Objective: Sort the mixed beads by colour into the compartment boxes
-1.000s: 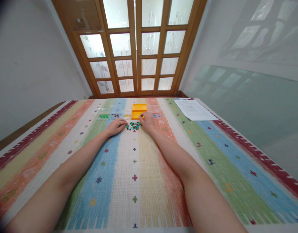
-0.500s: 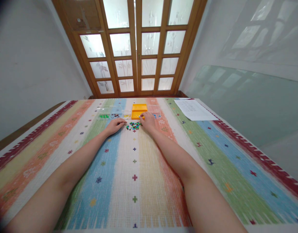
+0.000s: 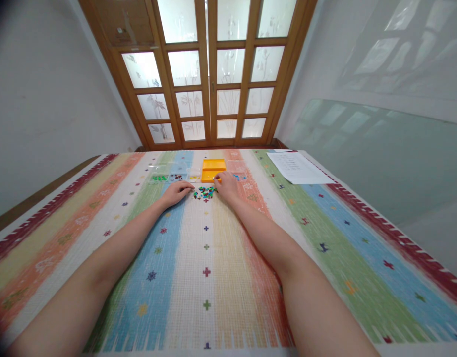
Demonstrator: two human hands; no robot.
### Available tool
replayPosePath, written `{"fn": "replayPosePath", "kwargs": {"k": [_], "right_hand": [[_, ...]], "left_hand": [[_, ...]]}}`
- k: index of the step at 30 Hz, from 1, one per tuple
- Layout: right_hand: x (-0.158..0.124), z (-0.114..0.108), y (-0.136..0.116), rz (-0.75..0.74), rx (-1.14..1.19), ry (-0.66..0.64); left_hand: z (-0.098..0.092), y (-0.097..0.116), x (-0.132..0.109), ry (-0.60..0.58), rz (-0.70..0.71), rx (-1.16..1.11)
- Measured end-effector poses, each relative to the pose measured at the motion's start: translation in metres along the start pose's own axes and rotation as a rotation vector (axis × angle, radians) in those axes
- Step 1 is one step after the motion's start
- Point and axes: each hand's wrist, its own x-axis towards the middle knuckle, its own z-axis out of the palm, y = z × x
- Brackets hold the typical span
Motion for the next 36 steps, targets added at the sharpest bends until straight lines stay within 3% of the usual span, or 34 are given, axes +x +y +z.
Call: {"fn": "replayPosePath", "kwargs": {"k": [12,36], "right_hand": [[-0.0013,0.0008,-0.0061,-0.004,-0.005,-0.041],[-0.0028,-0.0005,-0.0074,-0.023,-0.012,-0.041]], "left_hand": [[-0.0013,0.0044,0.0,-0.038,-0.06,-0.006],[-0.0026,0.0054,0.0022,-0.099,0.072,0.138]]}}
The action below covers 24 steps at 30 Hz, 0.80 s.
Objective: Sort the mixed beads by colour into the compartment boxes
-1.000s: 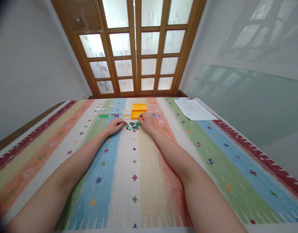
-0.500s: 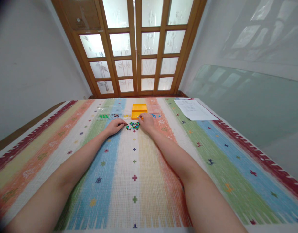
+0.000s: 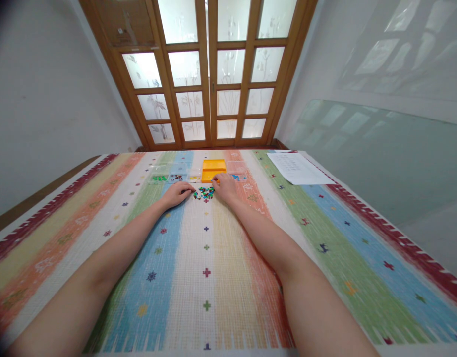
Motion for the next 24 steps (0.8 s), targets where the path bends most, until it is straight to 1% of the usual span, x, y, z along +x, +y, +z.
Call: {"fn": "replayPosePath", "kwargs": {"k": [5,13,24], "right_hand": [[0.0007,-0.0006,-0.0012,0.021,0.005,-0.019],[0.001,-0.0008,-0.0053,0.032,0.055,-0.093],[0.0,-0.002,-0.0075,0.045,0.067,-0.085]], "left_hand": [[0.0009,-0.0004,-0.0005,0.009,0.012,0.006],[0.0,0.0009,-0.0009,0.008,0.005,0.0],[0.0003,0.0006,-0.001,0.007,0.015,-0.008]]}}
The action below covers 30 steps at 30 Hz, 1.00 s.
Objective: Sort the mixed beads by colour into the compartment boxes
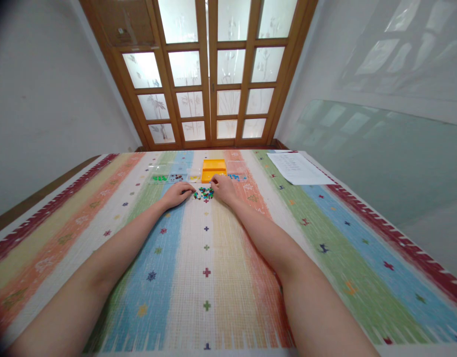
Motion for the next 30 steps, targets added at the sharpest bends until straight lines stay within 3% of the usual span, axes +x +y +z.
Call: {"fn": "replayPosePath", "kwargs": {"k": [30], "right_hand": [[-0.0003,0.0015,0.0013,-0.023,0.034,-0.032]], "left_hand": [[-0.0006,0.0024,0.0008,-0.014,-0.026,-0.019]]}}
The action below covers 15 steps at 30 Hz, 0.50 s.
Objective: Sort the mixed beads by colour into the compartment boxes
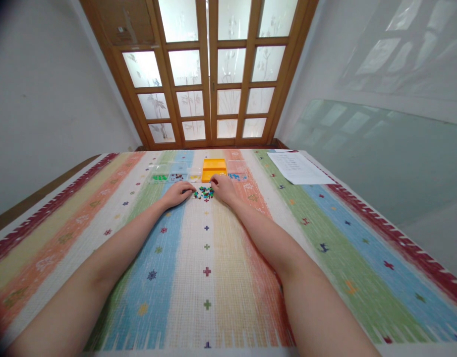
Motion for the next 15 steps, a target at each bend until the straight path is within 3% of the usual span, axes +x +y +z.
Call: {"fn": "replayPosePath", "kwargs": {"k": [15], "right_hand": [[0.0,0.0013,-0.0011,-0.013,-0.021,-0.04]], "left_hand": [[0.0013,-0.0018,-0.0006,0.006,0.001,0.015]]}}
